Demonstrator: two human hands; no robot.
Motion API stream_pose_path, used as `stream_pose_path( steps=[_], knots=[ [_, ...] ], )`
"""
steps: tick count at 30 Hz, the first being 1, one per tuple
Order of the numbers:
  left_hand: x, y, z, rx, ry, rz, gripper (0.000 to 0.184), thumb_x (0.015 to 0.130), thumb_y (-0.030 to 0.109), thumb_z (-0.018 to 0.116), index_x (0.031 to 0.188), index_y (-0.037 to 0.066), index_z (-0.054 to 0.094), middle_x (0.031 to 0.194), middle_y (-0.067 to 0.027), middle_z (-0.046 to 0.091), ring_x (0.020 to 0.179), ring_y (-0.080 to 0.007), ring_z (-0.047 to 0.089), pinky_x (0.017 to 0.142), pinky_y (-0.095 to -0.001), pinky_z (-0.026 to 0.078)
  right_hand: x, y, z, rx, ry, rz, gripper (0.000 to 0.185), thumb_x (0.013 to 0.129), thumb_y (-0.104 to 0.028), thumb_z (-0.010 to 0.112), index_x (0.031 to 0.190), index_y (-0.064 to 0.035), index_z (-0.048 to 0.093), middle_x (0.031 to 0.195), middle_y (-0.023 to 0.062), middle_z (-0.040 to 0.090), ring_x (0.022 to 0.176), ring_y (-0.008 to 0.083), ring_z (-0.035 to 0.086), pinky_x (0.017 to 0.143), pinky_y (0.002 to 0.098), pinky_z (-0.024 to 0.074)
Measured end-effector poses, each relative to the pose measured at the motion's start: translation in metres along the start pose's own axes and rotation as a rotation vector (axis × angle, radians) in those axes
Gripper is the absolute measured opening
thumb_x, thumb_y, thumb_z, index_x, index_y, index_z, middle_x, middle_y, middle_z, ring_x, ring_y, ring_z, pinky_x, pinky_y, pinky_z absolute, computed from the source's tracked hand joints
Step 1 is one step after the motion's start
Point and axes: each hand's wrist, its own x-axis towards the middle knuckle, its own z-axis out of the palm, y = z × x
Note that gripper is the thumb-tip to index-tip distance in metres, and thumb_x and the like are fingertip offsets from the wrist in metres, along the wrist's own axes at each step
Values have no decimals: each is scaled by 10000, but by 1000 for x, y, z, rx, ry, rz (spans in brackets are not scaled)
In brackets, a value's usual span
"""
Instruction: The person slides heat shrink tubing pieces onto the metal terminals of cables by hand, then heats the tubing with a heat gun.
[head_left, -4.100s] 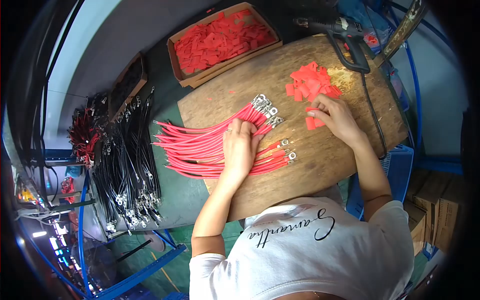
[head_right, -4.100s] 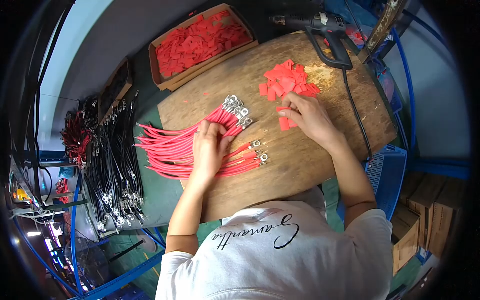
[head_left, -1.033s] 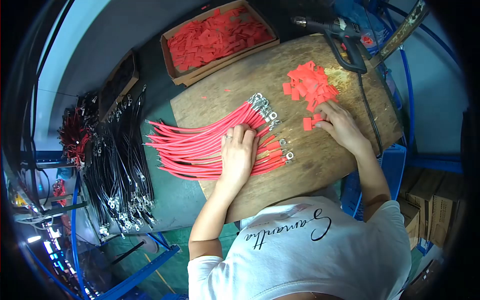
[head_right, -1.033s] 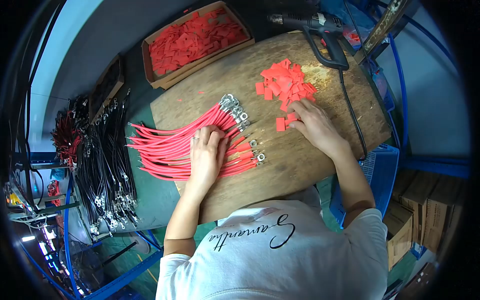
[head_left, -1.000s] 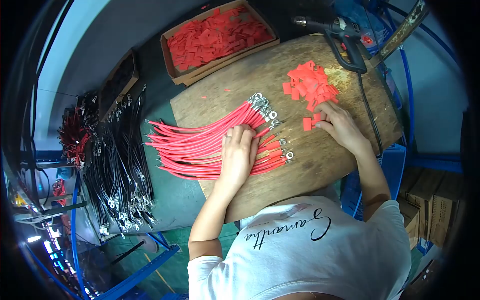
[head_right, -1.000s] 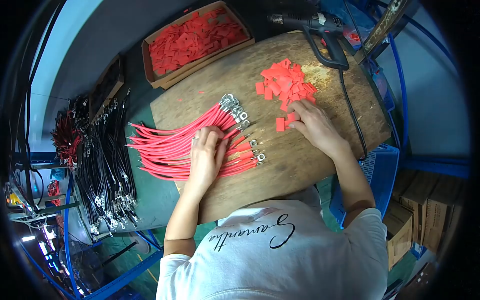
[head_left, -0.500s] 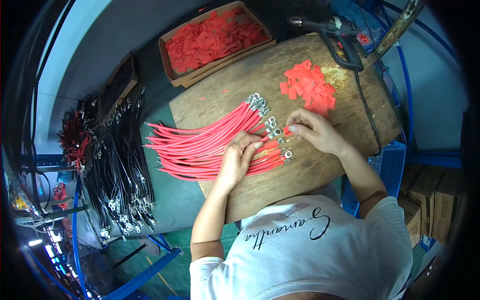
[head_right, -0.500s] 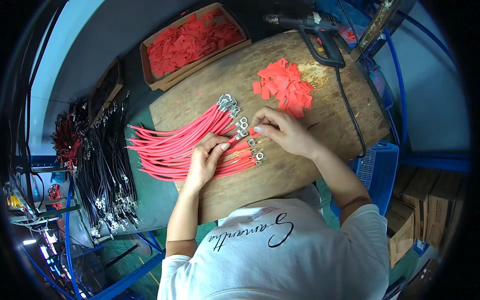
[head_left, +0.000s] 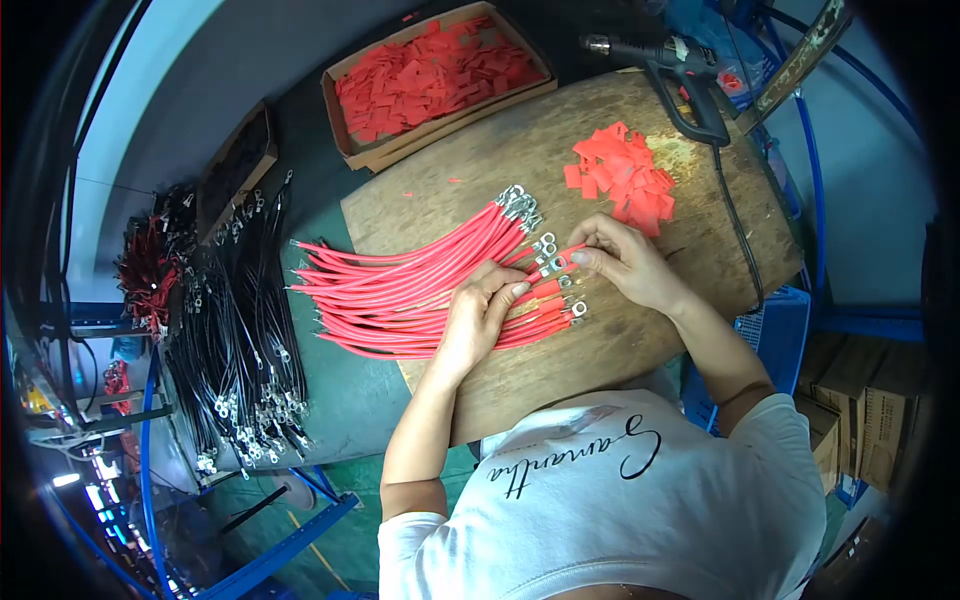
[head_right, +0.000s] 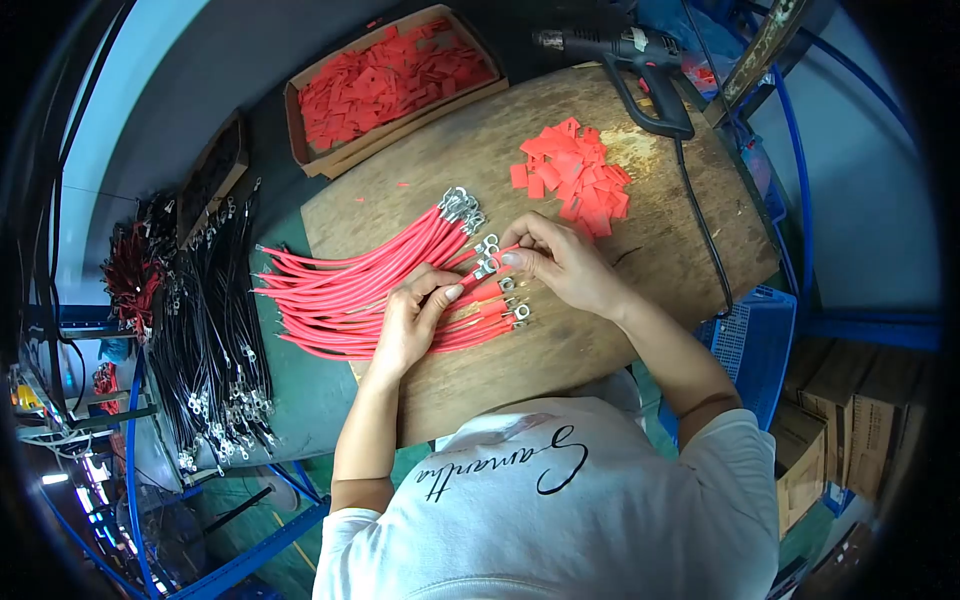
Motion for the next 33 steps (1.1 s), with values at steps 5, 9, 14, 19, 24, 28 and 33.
stream_pose_path(
  steps=[5,9,14,19,24,28,33],
  knots=[
    [0,0,0,-11,11,-7,135,863,93,605,938,-13,639,795,-113,590,759,-201,580,698,-299,444,-1,-5,-4,0,33,8,137,910,-105,569,1004,-17,520,834,5,547,721,48,514,623,207,440],
    [0,-3,1,-20,13,-6,134,862,93,606,936,-13,639,794,-114,592,760,-201,581,700,-298,445,-1,-9,0,-86,-4,-22,144,909,-115,574,999,-13,528,841,12,568,738,50,530,636,212,448],
    [0,0,0,-14,3,-1,136,860,94,608,939,-12,640,806,-117,603,775,-210,590,712,-303,451,4,-8,9,-123,-25,-41,152,899,-119,588,995,-6,555,839,32,589,746,72,550,633,237,454],
    [-1,-6,2,-6,5,26,142,858,90,610,947,-16,637,836,-124,615,805,-218,600,736,-303,458,11,-9,18,-335,-28,-235,168,849,-98,627,981,-3,583,868,88,625,745,159,594,656,286,475],
    [-1,-7,1,-7,-10,38,146,855,80,612,957,-23,632,867,-125,618,831,-214,599,751,-299,456,12,-16,17,-391,-94,-283,234,810,-98,654,1020,-14,594,917,119,634,787,218,620,684,328,487],
    [-1,-5,0,-18,-17,6,144,851,78,616,948,-27,629,860,-122,616,825,-212,596,750,-298,455,11,-10,19,-412,-63,-296,239,810,-92,650,1031,-16,596,918,121,633,791,227,619,701,331,487],
    [-1,7,-1,-49,-28,-72,141,820,92,638,910,-15,631,872,-146,594,821,-277,582,731,-338,452,10,-8,14,-431,-134,-322,256,820,-81,636,1064,-18,590,972,114,620,850,200,612,746,308,487]
  ],
)
